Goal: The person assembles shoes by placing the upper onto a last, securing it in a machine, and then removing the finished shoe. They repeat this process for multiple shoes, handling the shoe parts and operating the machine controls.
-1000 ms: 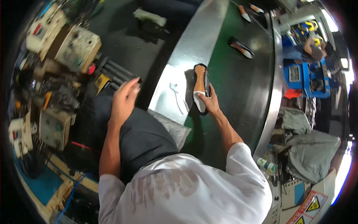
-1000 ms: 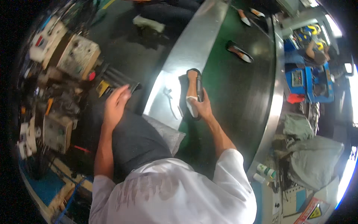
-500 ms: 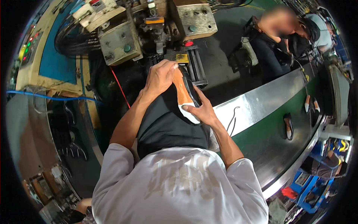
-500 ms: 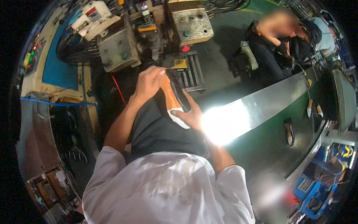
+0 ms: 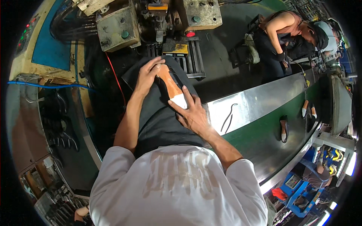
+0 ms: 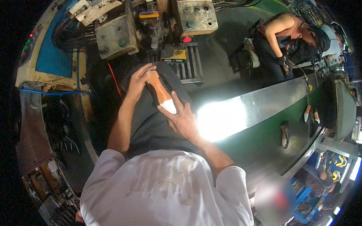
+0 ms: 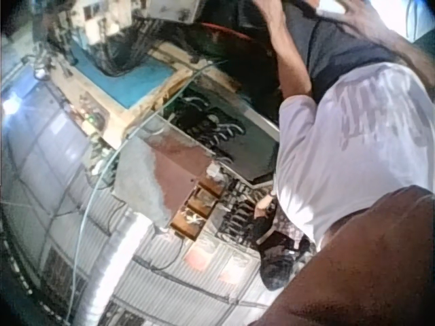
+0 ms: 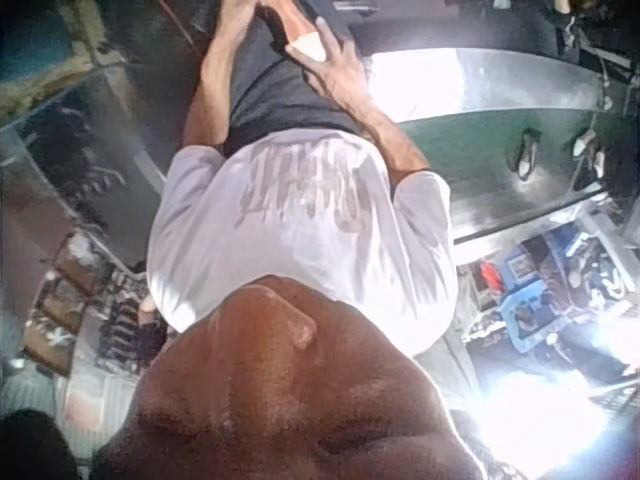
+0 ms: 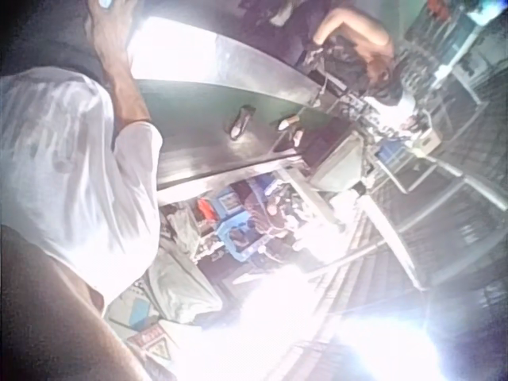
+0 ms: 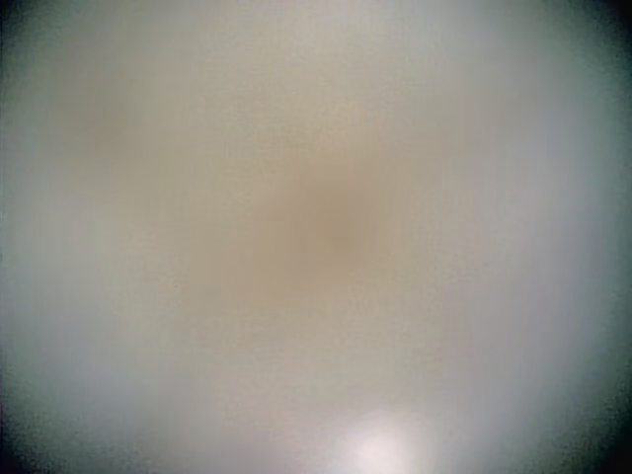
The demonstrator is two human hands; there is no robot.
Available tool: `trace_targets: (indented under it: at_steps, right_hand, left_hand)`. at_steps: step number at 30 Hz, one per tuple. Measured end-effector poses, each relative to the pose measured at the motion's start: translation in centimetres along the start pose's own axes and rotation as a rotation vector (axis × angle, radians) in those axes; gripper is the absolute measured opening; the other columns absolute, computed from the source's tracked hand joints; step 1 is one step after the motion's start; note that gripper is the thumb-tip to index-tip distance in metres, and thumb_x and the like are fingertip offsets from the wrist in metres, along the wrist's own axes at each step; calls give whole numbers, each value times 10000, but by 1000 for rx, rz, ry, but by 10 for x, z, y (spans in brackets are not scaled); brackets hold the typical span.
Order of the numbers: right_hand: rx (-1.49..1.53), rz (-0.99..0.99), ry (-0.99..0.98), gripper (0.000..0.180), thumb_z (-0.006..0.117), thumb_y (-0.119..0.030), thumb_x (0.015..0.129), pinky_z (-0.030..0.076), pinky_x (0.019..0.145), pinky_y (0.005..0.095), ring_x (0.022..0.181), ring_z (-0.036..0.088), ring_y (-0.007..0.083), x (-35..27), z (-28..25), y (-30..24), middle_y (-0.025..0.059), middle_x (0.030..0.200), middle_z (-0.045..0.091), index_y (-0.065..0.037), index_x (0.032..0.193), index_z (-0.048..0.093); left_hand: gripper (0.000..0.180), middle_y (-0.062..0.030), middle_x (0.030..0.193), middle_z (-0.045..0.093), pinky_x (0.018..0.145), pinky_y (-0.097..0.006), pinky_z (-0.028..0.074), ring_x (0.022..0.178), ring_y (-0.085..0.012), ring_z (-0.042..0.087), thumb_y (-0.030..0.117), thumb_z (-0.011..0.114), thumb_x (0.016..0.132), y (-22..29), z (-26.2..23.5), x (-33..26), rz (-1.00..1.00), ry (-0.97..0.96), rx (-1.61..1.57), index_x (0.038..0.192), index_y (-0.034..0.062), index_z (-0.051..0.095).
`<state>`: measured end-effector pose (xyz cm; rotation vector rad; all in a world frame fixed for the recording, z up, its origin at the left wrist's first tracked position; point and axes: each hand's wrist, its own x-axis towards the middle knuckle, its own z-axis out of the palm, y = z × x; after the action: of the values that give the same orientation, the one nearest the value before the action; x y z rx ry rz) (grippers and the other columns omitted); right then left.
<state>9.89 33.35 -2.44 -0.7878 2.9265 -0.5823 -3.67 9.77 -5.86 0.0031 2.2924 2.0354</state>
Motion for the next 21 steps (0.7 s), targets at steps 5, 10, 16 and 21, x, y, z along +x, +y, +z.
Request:
trace_targets:
  at_steps: [5, 10, 16, 21]
  right_hand:
    - [5, -57, 42, 752, 818, -201, 822, 661, 813, 499, 1211, 537, 507, 5, 5, 5, 238, 1738, 168, -436, 1497, 586]
    - [-3, -5, -1, 776, 830, -205, 811, 664, 783, 481, 1138, 565, 499, 15, 4, -3, 272, 1731, 145, -423, 1510, 576]
    - [59, 47, -17, 767, 830, -218, 819, 635, 830, 487, 1089, 569, 472, 21, -1, -2, 294, 1725, 142, -416, 1515, 577]
    - [61, 52, -37, 755, 825, -219, 820, 593, 944, 509, 1163, 548, 480, 19, 1, -1, 291, 1731, 132, -424, 1507, 589]
  left_hand:
    - [332, -109, 1195, 785, 987, -325, 514, 1108, -191, 709, 230, 571, 1091, -2, 15, 1, 5, 142, 184, 1261, 6, 746]
    - [304, -178, 1148, 788, 955, -353, 543, 1076, -242, 744, 179, 557, 1087, -7, 26, 16, 58, 207, 316, 1236, -14, 739]
    - [316, -181, 1306, 745, 1060, -335, 503, 1210, -254, 705, 158, 585, 1080, -3, 14, 22, 1, 44, 31, 1310, -23, 704]
    - [338, -112, 1316, 725, 1054, -328, 496, 1216, -218, 674, 189, 611, 1078, -2, 19, 15, -187, 98, -140, 1355, 14, 691]
